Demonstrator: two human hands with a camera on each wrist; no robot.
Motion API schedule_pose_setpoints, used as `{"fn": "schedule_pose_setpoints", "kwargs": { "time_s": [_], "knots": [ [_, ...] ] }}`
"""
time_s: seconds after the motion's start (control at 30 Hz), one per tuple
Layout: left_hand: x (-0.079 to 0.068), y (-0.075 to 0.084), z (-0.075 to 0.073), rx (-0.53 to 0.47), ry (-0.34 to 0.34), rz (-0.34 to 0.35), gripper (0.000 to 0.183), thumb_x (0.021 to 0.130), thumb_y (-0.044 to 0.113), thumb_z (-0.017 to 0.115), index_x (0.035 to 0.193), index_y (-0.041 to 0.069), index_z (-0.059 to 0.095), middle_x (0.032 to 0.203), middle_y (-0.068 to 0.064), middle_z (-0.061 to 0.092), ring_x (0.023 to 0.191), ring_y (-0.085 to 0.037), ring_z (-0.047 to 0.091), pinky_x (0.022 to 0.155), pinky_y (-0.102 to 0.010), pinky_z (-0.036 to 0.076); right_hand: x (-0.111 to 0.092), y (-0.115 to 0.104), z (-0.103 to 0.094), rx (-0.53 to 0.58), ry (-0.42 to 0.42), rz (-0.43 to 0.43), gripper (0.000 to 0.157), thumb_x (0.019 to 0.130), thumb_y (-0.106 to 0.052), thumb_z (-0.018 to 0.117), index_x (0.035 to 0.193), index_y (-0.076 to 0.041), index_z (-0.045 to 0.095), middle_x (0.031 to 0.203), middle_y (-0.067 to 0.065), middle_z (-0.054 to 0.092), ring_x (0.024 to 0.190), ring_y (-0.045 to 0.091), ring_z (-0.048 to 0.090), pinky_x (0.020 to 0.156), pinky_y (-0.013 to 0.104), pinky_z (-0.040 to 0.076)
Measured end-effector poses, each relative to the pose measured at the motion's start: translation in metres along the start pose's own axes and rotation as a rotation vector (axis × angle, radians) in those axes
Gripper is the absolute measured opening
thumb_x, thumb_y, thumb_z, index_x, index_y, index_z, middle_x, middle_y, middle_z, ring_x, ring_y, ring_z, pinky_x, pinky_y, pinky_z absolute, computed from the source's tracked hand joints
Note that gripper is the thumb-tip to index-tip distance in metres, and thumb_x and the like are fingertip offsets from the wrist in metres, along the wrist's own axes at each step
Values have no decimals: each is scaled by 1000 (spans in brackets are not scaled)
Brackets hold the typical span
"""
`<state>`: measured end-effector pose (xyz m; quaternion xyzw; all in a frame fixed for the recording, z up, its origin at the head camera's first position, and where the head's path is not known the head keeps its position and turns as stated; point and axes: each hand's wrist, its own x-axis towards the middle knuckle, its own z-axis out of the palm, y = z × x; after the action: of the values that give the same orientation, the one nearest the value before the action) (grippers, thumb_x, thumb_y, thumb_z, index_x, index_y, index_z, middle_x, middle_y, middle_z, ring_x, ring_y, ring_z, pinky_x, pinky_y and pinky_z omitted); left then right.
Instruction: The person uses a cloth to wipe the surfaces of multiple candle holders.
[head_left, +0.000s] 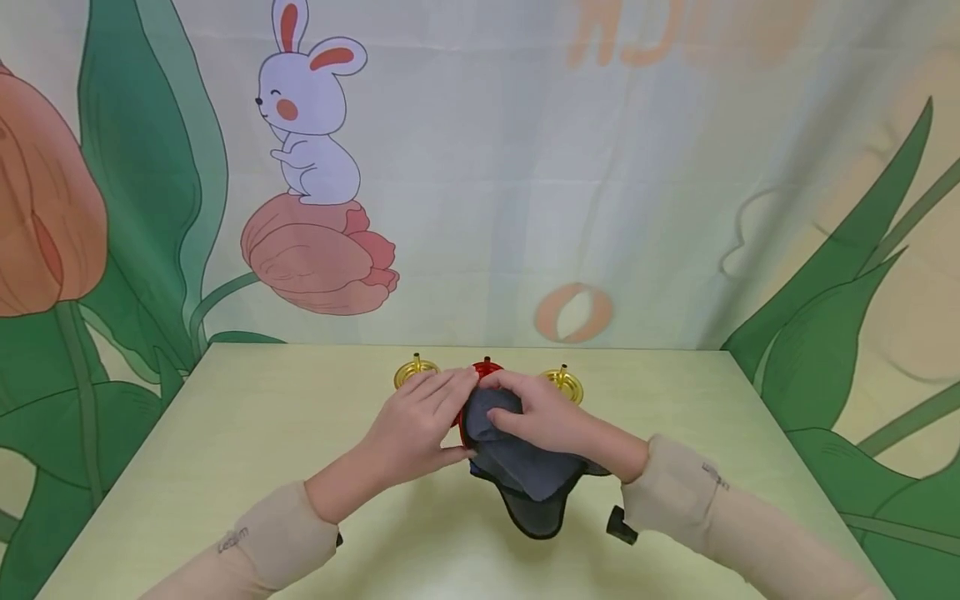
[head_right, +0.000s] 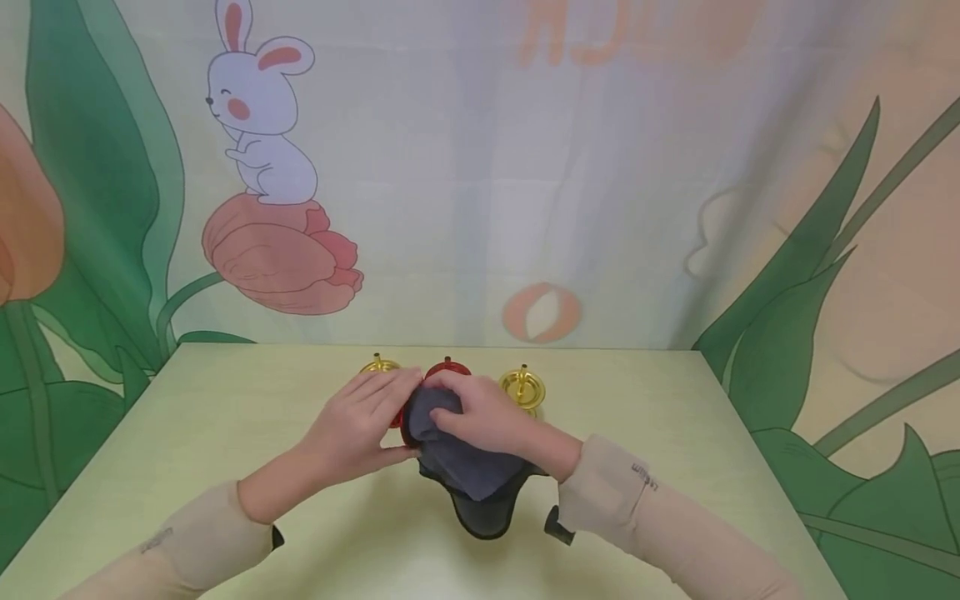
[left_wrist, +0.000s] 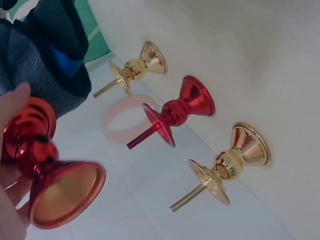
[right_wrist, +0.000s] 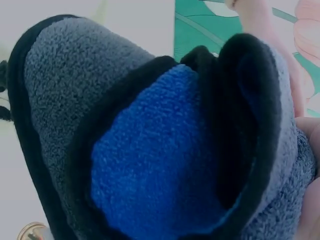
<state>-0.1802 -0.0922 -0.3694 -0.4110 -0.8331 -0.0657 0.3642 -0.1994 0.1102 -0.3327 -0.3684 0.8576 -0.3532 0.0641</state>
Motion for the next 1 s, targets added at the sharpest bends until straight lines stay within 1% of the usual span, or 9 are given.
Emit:
{"fn": "schedule_pose_setpoints", "kwargs": {
  "time_s": [0.2,0.3,0.4,0.5,0.57,0.67,0.8,0.93,1.0],
  "knots": [
    [2,-5,-3,-185,-253,-108,93,61,53,73,132,3,38,123,-6,53,112,-19,50,96,-37,40,-2,2,3,-210,-12,-57,31,83,-13,56,113,-9,54,96,4,64,72,10,54,65,19,46],
    [3,-7,-1,-250,-319,-144,88,63,50,73,129,2,40,120,-7,55,110,-19,52,95,-36,40,-2,3,5,-240,-15,-63,31,83,-14,56,113,-9,54,95,4,64,72,10,54,64,19,46],
    [2,-7,6,-239,-260,-121,83,62,44,76,126,1,44,119,-7,56,108,-19,53,95,-34,41,0,9,7,-159,-6,-22,31,84,-15,56,114,-10,54,96,4,62,73,11,53,64,20,45],
    [0,-6,13,-123,-141,-50,82,60,40,79,124,0,46,120,-10,55,109,-21,53,95,-33,42,4,18,9,-3,14,36,31,84,-13,56,114,-8,53,102,5,61,80,13,53,71,23,46],
    [-1,-5,16,-37,-89,-9,83,60,41,79,124,-1,46,121,-11,55,111,-22,52,96,-33,41,7,23,10,95,23,74,31,85,-12,55,115,-8,53,106,6,60,85,15,53,76,26,46],
    [-3,-6,18,-6,-92,9,88,60,45,77,126,-1,44,124,-11,53,113,-22,50,97,-34,40,7,28,11,156,13,108,31,85,-12,54,116,-7,53,111,7,58,90,16,53,82,29,45],
    [-4,-10,14,-105,-193,-41,91,63,53,72,131,2,39,131,-8,47,118,-21,46,98,-36,39,4,29,12,99,-14,116,31,85,-13,55,116,-9,53,110,5,59,89,15,54,79,28,46],
    [-2,-13,6,-212,-370,-136,89,67,57,66,133,5,37,135,-6,43,122,-20,42,99,-37,38,-1,26,14,11,-41,87,29,85,-14,56,114,-12,54,104,3,61,83,13,53,71,23,46],
    [-1,-14,3,-272,-466,-187,89,66,58,66,133,6,38,132,-5,46,118,-18,46,96,-35,40,-3,23,15,-6,-65,66,28,85,-14,56,113,-12,54,101,2,61,80,13,52,67,22,46]
  ]
}}
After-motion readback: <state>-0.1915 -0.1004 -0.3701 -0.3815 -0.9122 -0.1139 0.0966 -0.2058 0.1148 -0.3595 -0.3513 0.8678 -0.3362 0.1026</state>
